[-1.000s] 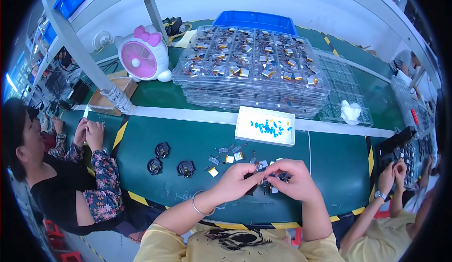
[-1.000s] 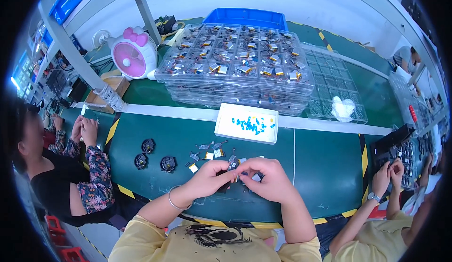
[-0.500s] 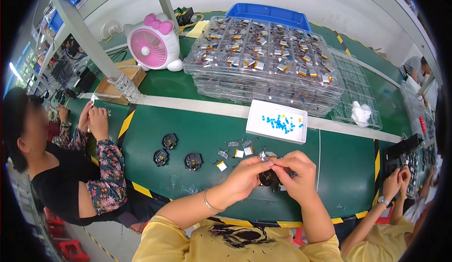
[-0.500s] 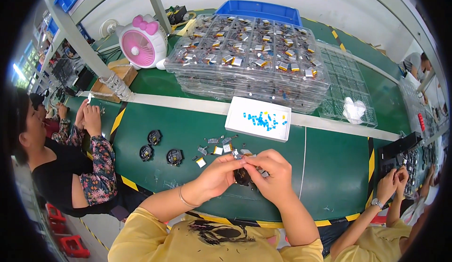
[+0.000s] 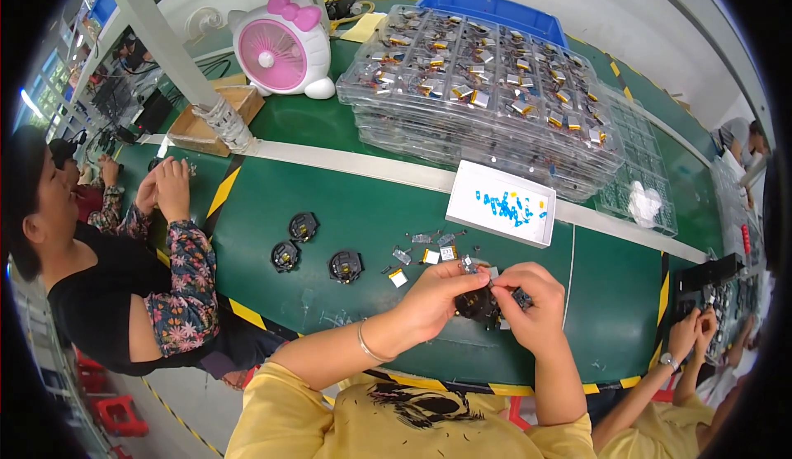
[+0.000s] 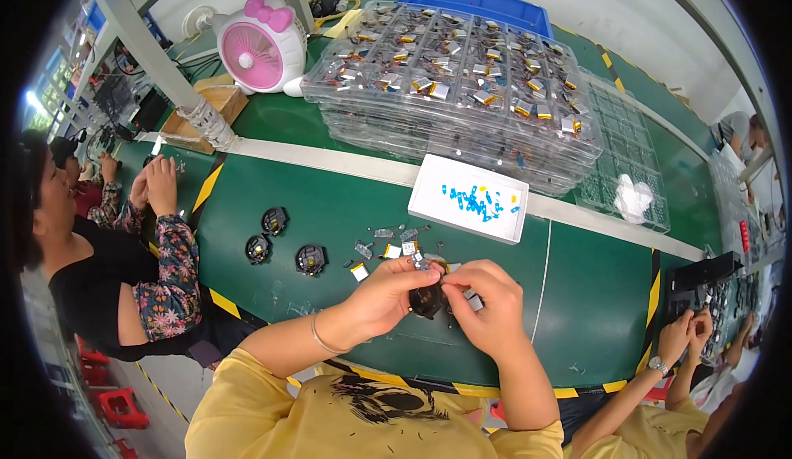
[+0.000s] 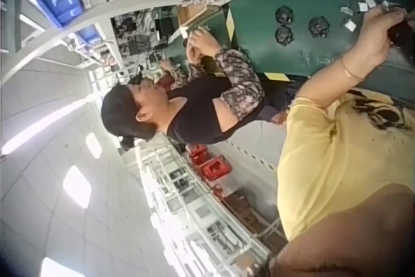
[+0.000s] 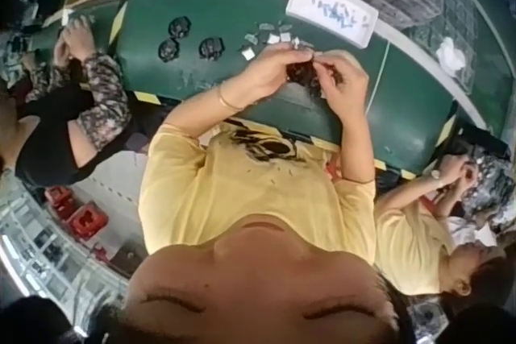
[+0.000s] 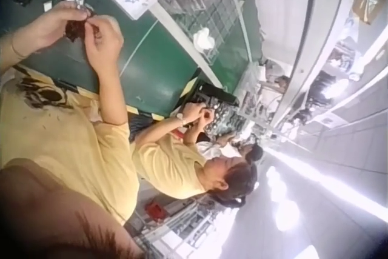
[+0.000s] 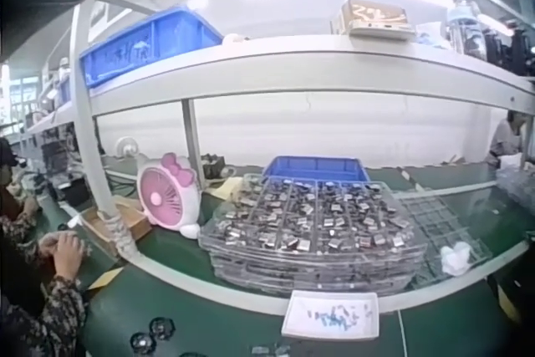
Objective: The person assembles small electronic components into circular housings by hand on a factory production line.
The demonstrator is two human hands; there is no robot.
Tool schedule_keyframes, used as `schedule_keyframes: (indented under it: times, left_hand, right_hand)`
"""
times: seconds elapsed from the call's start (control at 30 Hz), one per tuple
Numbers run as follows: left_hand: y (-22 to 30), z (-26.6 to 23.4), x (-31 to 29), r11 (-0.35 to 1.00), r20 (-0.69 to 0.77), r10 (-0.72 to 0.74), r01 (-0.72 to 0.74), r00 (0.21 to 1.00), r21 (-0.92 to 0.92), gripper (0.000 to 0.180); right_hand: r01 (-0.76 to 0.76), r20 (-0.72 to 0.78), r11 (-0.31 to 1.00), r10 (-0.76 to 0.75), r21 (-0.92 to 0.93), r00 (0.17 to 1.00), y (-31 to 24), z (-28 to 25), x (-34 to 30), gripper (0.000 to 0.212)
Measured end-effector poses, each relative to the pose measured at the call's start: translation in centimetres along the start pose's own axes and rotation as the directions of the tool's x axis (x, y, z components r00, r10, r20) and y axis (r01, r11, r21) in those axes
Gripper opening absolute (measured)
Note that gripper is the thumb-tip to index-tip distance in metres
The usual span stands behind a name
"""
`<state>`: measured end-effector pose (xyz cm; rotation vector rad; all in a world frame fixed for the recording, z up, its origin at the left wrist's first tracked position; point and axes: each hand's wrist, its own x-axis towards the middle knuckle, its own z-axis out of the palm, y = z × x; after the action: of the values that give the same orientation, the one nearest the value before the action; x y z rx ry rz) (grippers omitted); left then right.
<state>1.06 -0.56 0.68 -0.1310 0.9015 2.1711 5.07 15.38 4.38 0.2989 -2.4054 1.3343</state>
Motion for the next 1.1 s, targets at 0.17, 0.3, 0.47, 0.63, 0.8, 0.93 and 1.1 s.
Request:
schedule_keyframes:
  times: [0.17,0.3,0.47,0.63,0.8,0.93,1.1]
  left_hand:
    - [0.5,0.0,0.1,1.000,0.017,-0.021,0.020,1.000,0.009,0.012]
    - [1.8,-0.2,0.3,0.999,0.042,-0.012,0.011,0.999,0.042,0.010]
    - [2.0,-0.4,0.8,0.993,-0.064,0.115,-0.115,0.991,0.007,0.003]
    - [2.7,-1.0,1.4,0.991,-0.105,0.126,-0.130,0.986,-0.034,0.003]
    - [3.4,-1.0,1.2,0.990,-0.144,0.133,-0.138,0.981,-0.025,0.006]
    - [2.9,-0.7,1.3,0.984,-0.108,0.181,-0.179,0.978,0.029,0.007]
    - [1.3,0.2,1.2,0.980,-0.035,0.173,-0.169,0.984,0.108,0.009]
  right_hand:
    - [0.001,0.097,0.999,0.003,-0.039,0.995,0.0,0.0,0.5,0.009]
    - [-0.126,0.194,0.988,0.107,0.091,0.975,0.8,0.4,2.0,0.004]
    - [-0.003,0.040,0.984,0.010,-0.179,0.999,5.6,1.8,7.7,0.001]
    - [0.267,0.388,0.862,-0.091,-0.430,0.917,9.2,2.2,11.1,0.007]
    - [0.189,0.310,0.916,-0.076,-0.355,0.948,5.4,0.5,10.0,0.014]
    - [0.102,0.096,0.994,-0.097,-0.046,0.991,1.2,1.3,4.1,0.019]
    - [0.168,-0.042,0.976,-0.175,-0.137,0.984,1.0,1.3,1.3,0.016]
